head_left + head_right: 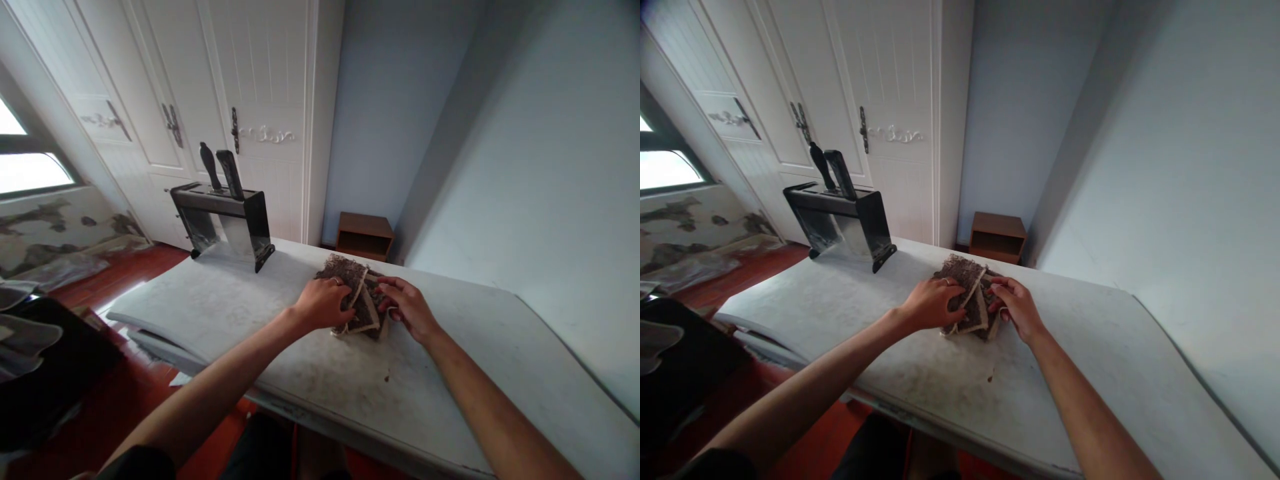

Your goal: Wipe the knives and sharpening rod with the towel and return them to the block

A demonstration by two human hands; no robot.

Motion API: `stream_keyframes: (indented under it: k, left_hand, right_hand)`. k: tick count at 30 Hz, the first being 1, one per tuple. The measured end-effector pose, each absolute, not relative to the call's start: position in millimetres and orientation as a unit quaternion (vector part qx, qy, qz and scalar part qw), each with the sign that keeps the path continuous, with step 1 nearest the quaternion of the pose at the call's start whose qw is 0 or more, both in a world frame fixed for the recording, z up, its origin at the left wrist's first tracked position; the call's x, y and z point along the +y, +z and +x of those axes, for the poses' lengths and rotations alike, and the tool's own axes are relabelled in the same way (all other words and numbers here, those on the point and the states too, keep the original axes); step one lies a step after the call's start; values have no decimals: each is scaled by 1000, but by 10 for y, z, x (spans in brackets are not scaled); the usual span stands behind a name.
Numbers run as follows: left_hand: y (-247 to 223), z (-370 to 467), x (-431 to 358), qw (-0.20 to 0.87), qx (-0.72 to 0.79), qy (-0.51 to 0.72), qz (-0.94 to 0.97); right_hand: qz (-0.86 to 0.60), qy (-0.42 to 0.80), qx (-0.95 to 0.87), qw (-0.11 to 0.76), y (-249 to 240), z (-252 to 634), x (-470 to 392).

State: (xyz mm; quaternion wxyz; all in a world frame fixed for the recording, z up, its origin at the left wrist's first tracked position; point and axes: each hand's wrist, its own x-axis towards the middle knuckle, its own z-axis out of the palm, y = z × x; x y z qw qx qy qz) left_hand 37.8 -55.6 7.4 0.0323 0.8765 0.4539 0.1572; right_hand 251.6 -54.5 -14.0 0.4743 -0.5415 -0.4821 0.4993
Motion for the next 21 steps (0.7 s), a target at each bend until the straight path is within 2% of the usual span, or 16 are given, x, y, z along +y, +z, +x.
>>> stream_keyframes:
  k: [4, 10, 13, 17, 21]
  left_hand:
    - [74, 363, -478, 81, 484, 216, 844]
    - [-3, 177, -291, 313, 503, 471, 653]
    - [-8, 131, -241, 399, 492, 552, 543]
    - [-4, 173, -278, 412, 455, 585, 529]
    - [-25, 277, -406, 330, 397, 541, 664]
  right_hand:
    - [-538, 530, -468, 460, -165, 2518, -535]
    - [-516, 570, -437, 466, -95, 2523, -553]
    - [-489, 584, -436, 480, -42, 2534, -569]
    - [-448, 597, -449, 492, -7, 2509, -568]
    - [-398, 641, -436, 490, -16, 2364, -562]
